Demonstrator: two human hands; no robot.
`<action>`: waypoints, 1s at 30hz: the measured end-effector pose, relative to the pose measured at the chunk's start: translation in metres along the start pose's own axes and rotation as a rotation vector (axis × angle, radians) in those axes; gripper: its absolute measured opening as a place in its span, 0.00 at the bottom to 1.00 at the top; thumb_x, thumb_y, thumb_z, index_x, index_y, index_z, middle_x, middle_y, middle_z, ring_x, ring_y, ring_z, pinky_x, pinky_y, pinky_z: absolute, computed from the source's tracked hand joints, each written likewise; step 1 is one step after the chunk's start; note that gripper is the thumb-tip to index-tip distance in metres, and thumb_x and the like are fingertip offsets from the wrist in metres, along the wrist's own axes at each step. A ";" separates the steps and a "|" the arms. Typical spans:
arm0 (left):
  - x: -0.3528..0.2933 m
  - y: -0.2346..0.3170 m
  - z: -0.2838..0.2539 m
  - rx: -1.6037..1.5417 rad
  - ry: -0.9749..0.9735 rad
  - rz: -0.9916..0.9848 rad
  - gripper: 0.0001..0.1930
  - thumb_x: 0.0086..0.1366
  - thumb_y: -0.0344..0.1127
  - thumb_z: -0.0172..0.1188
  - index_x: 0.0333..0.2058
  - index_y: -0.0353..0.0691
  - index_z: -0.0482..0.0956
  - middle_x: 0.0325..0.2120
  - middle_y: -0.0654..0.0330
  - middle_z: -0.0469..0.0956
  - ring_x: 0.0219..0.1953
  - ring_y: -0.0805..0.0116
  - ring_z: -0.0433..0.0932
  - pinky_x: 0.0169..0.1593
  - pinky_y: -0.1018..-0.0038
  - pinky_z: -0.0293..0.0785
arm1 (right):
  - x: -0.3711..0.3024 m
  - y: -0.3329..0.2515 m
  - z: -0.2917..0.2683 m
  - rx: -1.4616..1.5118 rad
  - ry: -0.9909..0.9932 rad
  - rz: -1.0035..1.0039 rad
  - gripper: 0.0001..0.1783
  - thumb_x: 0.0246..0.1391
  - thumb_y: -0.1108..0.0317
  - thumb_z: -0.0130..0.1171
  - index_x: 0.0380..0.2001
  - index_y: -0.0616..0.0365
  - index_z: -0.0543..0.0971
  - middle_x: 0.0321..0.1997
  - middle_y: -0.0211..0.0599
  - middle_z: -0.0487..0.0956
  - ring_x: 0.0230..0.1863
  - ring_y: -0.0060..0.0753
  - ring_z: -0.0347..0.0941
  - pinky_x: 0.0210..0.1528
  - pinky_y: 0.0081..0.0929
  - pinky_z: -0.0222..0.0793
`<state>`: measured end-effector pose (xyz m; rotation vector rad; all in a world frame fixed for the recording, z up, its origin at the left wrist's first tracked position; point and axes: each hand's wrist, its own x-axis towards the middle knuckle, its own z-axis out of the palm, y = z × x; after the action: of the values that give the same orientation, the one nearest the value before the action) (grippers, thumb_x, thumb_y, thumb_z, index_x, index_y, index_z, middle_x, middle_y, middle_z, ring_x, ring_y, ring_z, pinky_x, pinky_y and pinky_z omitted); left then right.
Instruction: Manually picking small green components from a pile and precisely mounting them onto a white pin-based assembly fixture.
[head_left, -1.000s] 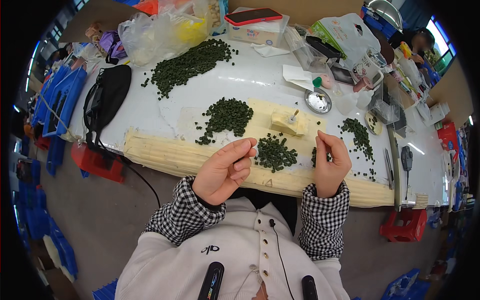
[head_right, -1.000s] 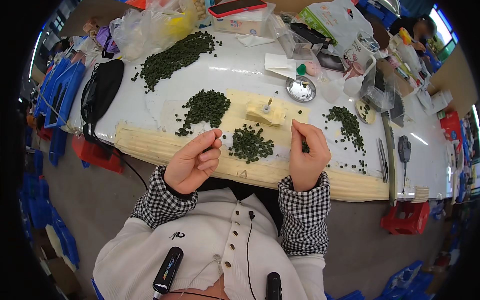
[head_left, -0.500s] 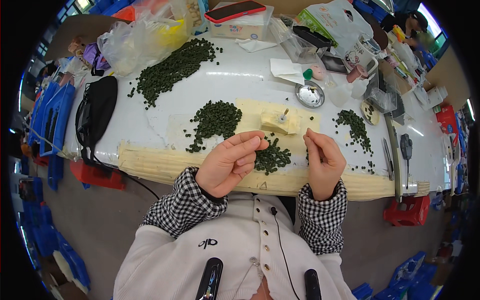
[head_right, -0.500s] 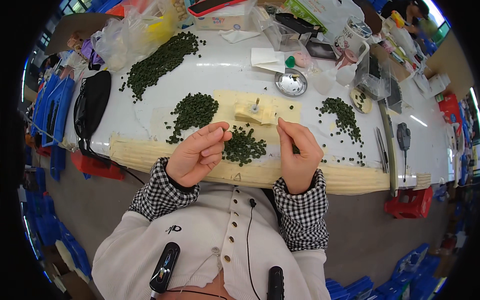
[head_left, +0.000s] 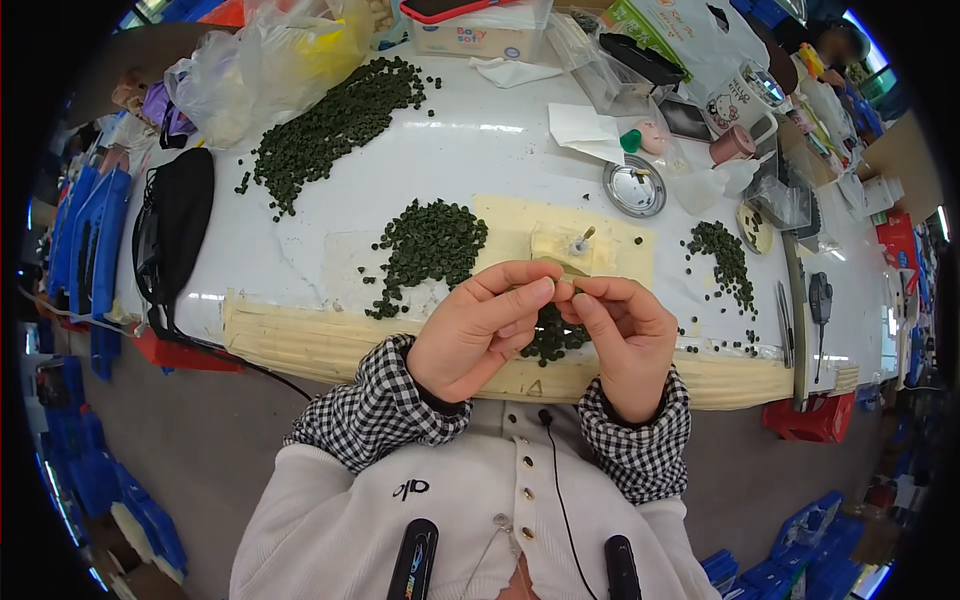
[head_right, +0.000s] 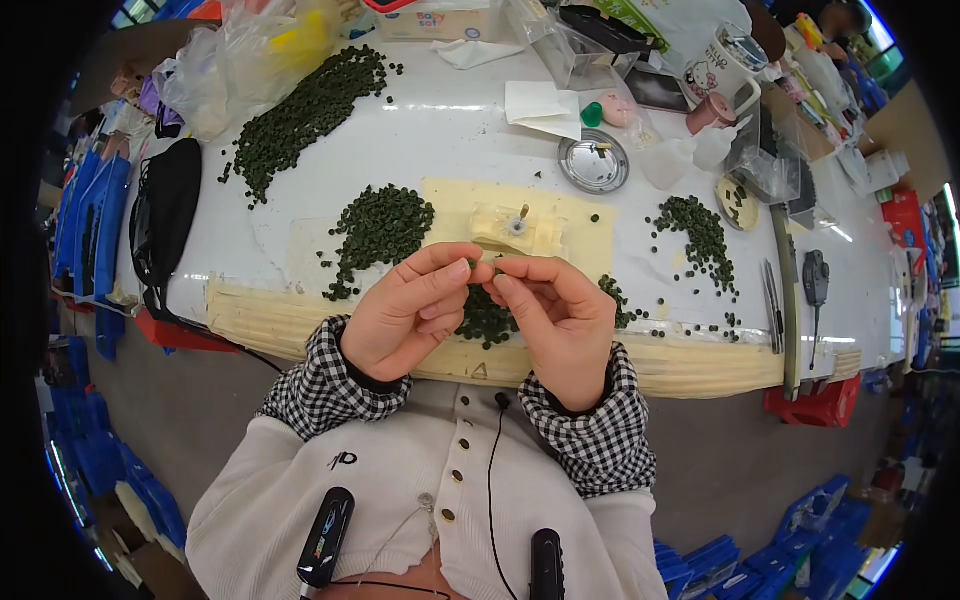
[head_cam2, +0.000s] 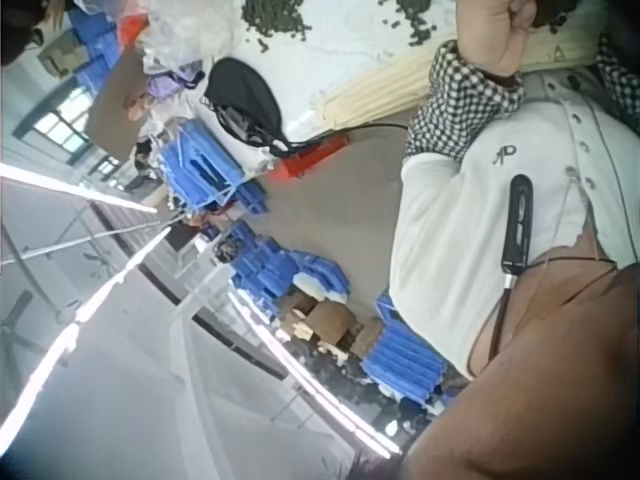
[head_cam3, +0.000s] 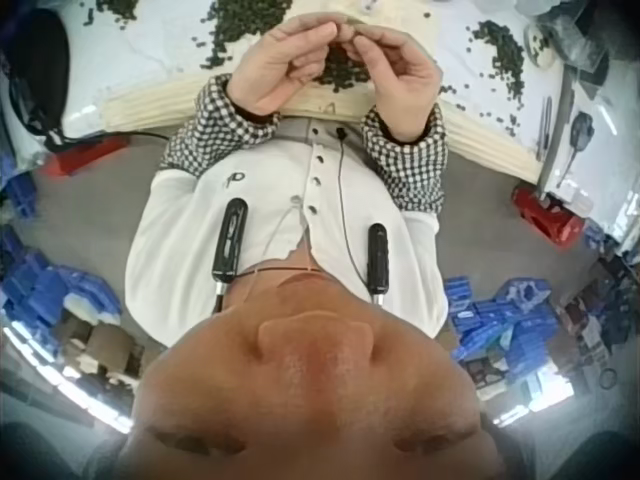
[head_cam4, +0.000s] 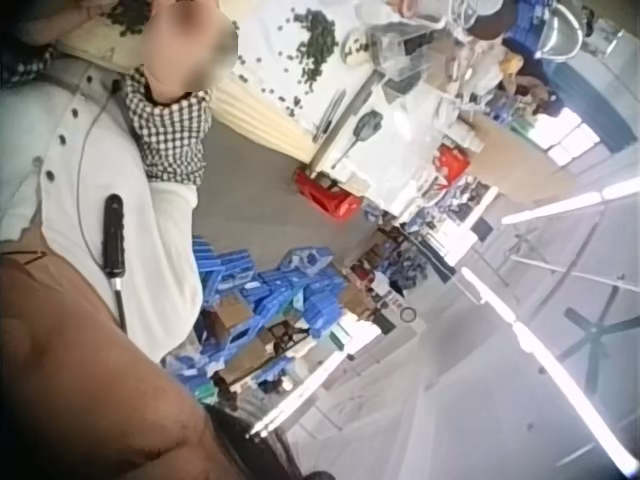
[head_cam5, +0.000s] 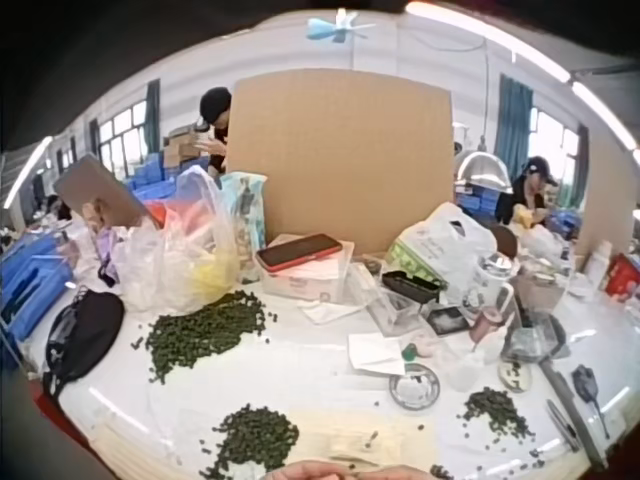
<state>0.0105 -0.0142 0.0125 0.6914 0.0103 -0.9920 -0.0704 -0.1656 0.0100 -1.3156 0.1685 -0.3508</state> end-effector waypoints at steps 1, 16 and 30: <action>0.000 0.001 -0.001 -0.006 -0.002 0.006 0.11 0.66 0.28 0.52 0.46 0.40 0.75 0.37 0.63 0.78 0.19 0.86 0.58 0.23 0.87 0.57 | 0.000 0.001 0.001 -0.090 0.018 -0.048 0.09 0.54 0.80 0.56 0.40 0.69 0.77 0.37 0.40 0.80 0.39 0.25 0.78 0.44 0.20 0.74; 0.005 -0.005 -0.008 0.083 0.032 0.118 0.10 0.66 0.28 0.54 0.45 0.38 0.75 0.38 0.61 0.78 0.20 0.86 0.59 0.24 0.88 0.59 | 0.007 -0.004 0.008 -0.700 0.074 -0.435 0.09 0.45 0.83 0.62 0.33 0.65 0.80 0.32 0.42 0.80 0.31 0.32 0.78 0.34 0.21 0.72; 0.006 -0.006 -0.012 0.022 -0.009 0.127 0.10 0.65 0.28 0.54 0.45 0.35 0.75 0.38 0.57 0.79 0.21 0.87 0.62 0.23 0.88 0.59 | 0.009 0.002 0.005 -0.719 0.085 -0.493 0.10 0.45 0.81 0.64 0.34 0.64 0.80 0.30 0.40 0.79 0.30 0.30 0.77 0.31 0.20 0.72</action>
<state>0.0128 -0.0144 -0.0016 0.6988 -0.0516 -0.8742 -0.0598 -0.1641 0.0098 -2.0584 0.0339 -0.8152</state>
